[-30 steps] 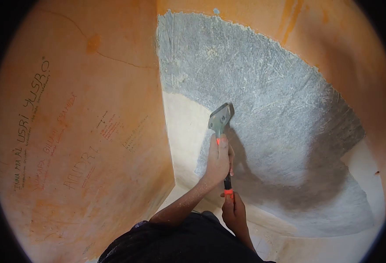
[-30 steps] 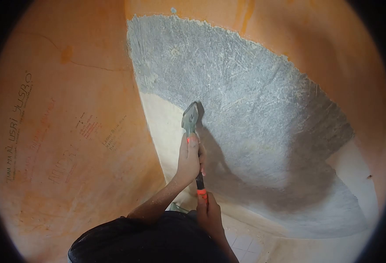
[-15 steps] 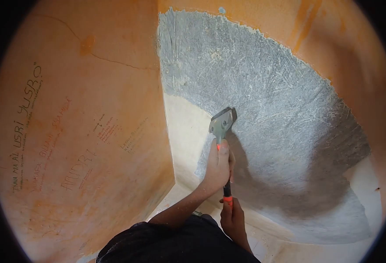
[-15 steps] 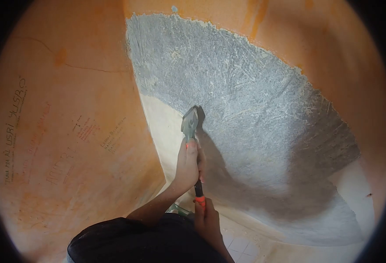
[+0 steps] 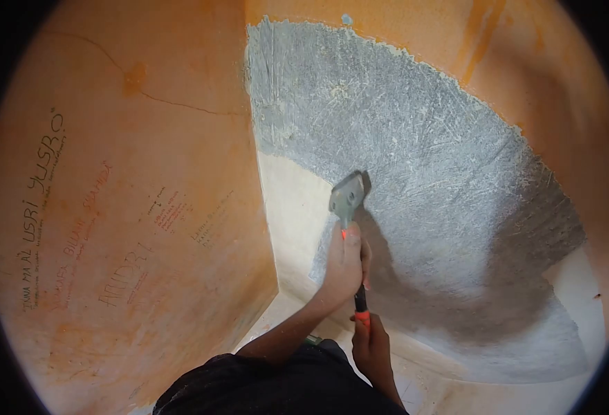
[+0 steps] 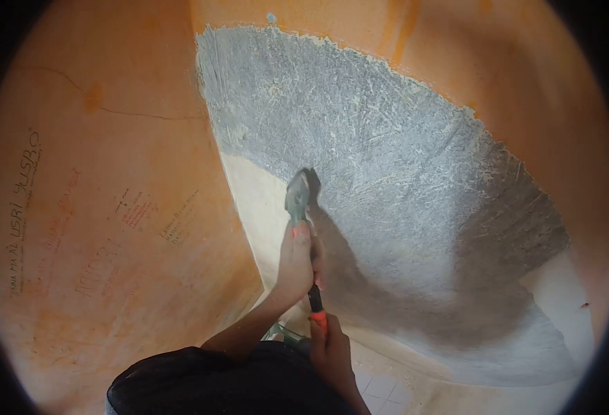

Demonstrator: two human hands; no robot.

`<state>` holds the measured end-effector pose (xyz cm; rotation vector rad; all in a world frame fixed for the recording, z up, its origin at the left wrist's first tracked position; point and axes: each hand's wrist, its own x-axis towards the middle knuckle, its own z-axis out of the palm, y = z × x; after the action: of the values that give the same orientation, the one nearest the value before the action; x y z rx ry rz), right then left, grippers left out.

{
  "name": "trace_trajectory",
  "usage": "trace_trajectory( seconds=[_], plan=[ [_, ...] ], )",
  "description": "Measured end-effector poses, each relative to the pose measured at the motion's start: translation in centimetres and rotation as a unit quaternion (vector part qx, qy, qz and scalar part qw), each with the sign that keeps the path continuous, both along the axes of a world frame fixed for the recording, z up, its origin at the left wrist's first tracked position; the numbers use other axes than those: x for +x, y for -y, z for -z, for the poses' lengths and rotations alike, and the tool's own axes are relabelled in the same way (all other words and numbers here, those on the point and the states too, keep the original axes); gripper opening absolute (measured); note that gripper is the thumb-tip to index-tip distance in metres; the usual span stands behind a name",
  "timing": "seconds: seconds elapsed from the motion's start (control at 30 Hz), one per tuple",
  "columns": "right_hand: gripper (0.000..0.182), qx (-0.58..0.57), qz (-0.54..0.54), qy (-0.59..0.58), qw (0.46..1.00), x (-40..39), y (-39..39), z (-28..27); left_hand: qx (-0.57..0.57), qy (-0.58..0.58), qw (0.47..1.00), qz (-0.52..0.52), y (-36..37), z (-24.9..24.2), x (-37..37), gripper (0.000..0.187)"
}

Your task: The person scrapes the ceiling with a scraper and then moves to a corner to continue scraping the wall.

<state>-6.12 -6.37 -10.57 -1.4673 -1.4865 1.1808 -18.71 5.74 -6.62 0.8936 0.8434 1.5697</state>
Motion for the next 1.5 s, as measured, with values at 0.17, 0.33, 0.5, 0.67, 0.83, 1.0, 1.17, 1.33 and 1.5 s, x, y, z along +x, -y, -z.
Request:
trace_trajectory(
  seconds=[0.17, 0.33, 0.5, 0.67, 0.83, 1.0, 1.17, 1.33, 1.5],
  plan=[
    [0.022, -0.002, 0.006, 0.006, 1.000, 0.1, 0.4, -0.4, 0.001, 0.006, 1.000, 0.018, 0.2, 0.6, 0.3, 0.036],
    [0.022, 0.034, -0.013, 0.024, 0.999, -0.4, -0.5, 0.7, 0.034, -0.005, 0.999, -0.001, -0.4, 0.7, -0.3, 0.040],
    [0.021, 0.014, -0.028, 0.016, 0.999, 1.3, -0.1, -0.4, 0.017, -0.006, 1.000, 0.001, 0.2, 0.2, 0.7, 0.039],
    [0.020, 0.065, -0.038, 0.029, 0.997, 1.4, -0.9, -0.3, 0.028, -0.012, 0.999, -0.037, -0.2, 0.0, 0.7, 0.041],
    [0.019, 0.068, -0.063, 0.030, 0.995, 1.4, -2.0, -1.6, 0.048, -0.020, 0.997, -0.052, -1.0, -0.5, 0.0, 0.041],
    [0.022, 0.036, -0.060, 0.036, 0.997, 3.2, -1.2, -1.8, 0.021, 0.021, 0.998, -0.050, -0.5, -1.1, 1.1, 0.049],
    [0.021, 0.065, -0.057, 0.065, 0.994, 1.6, -1.6, -1.8, 0.037, 0.036, 0.997, -0.049, -1.1, -1.2, -0.7, 0.047],
    [0.021, -0.018, -0.029, 0.056, 0.998, 1.2, -0.3, -2.3, 0.015, 0.030, 0.999, 0.005, -0.3, -1.0, -0.4, 0.044],
    [0.023, 0.000, -0.004, 0.063, 0.998, -0.1, 0.0, -1.6, -0.008, 0.041, 0.998, 0.037, -0.4, -0.5, -0.9, 0.046]
  ],
)
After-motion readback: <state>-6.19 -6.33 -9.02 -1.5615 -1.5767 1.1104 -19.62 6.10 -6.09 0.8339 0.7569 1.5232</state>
